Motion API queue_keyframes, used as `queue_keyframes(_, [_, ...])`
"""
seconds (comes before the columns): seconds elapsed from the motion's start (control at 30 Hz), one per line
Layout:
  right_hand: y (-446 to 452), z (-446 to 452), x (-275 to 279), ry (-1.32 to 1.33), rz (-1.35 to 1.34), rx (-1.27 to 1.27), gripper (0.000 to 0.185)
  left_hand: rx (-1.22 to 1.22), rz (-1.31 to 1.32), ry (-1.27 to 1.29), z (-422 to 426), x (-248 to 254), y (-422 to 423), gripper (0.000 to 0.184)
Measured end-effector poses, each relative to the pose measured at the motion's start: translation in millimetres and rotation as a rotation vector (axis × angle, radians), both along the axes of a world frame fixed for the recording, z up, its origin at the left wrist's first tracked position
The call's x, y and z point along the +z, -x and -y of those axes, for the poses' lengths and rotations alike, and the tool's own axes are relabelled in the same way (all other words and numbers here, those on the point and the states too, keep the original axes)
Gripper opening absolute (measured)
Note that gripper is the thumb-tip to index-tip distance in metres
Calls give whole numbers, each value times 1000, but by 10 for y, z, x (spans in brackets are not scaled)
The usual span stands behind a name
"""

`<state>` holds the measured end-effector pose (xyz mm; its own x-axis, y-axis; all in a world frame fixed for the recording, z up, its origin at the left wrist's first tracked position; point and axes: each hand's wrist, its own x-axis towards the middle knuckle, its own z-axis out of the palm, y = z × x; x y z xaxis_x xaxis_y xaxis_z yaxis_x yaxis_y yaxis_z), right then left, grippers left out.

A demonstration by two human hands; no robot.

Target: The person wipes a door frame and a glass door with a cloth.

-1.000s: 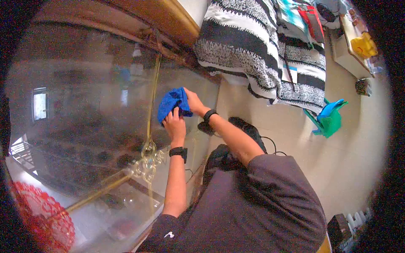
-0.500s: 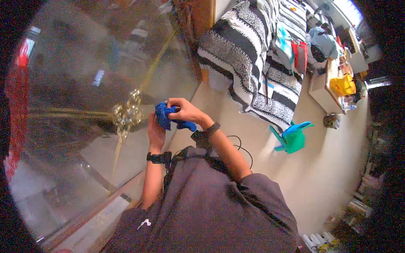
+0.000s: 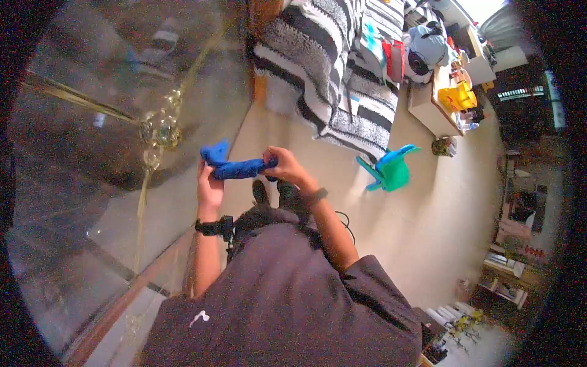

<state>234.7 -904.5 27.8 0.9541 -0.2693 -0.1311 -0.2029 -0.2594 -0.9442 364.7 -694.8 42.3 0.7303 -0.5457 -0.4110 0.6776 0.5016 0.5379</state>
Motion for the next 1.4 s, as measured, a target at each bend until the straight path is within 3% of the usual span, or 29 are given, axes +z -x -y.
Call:
queue_keyframes(0.17, [312,93,178,64,-235,340,23,-241,118,-150,106,-166,155,42])
queue_keyframes(0.2, [372,132,187,-54,-279,298,29,-282,106,-203,171,43,214,41])
queue_keyframes(0.23, [367,171,326,-47,-355,279,27,-354,265,-255,216,163,270,35])
queue_keyframes(0.3, [431,276,199,-69,-364,134,41,-551,523,-257,302,248,288,35])
queue_keyframes(0.33, [456,259,242,-73,-364,129,41,-566,533,-231,375,401,350,25])
queue_keyframes(0.4, [506,220,342,281,-17,-83,69,-604,646,-213,476,663,423,22])
queue_keyframes(0.5, [592,220,454,198,135,-126,83,-692,796,-178,569,803,516,16])
queue_keyframes(0.57, [729,293,412,133,184,-169,73,-770,1003,-8,692,985,551,20])
queue_keyframes(0.63, [926,476,190,328,87,116,57,-802,1071,19,821,1118,619,22])
queue_keyframes(0.67, [1008,549,108,248,67,117,43,-778,1077,-51,865,1186,662,22])
queue_keyframes(0.7, [1120,638,193,245,78,94,43,-755,1084,-122,908,1232,713,22])
queue_keyframes(0.77, [1458,887,593,-319,-331,88,34,-703,1035,-174,983,1171,839,16])
queue_keyframes(0.83, [1952,1094,839,-365,-150,-26,35,-480,771,-185,1047,1363,988,13])
queue_keyframes(0.9, [2372,957,995,-897,613,-536,42,-529,742,-117,1208,1526,1183,15])
queue_keyframes(0.93, [2569,1036,831,-689,668,-630,46,-463,785,-181,1297,1561,1284,16])
queue_keyframes(1.0, [2980,1042,494,-1288,701,-647,47,-382,814,-188,1515,1526,1471,21])
queue_keyframes(1.03, [3092,1008,286,-1279,729,-669,47,-411,825,-174,1657,1499,1587,21])
queue_keyframes(1.07, [3171,987,30,-581,612,-714,47,-341,694,-219,1827,1479,1734,20])
queue_keyframes(1.13, [3181,1006,229,-336,559,-806,62,-293,571,-264,2076,1423,1894,20])
queue_keyframes(1.17, [3183,1039,402,-434,587,-828,70,-402,631,-225,2142,1386,1934,20])
queue_keyframes(1.2, [3167,1065,595,-694,678,-823,78,-506,686,-186,2192,1345,1971,20])
queue_keyframes(1.23, [3128,1072,900,-1414,988,-720,87,-523,693,-197,2242,1305,2025,20])
queue_keyframes(1.3, [3299,1141,887,-1458,948,-683,101,-705,768,-304,2336,1238,2126,19])
queue_keyframes(1.33, [3383,1196,883,-1430,970,-668,82,-746,834,-334,2370,1221,2186,20])
queue_keyframes(1.37, [3497,1226,821,-1440,990,-681,82,-768,844,-344,2422,1225,2253,20])
queue_keyframes(1.4, [3629,1251,756,-1340,845,-732,70,-889,881,-274,2485,1233,2316,22])
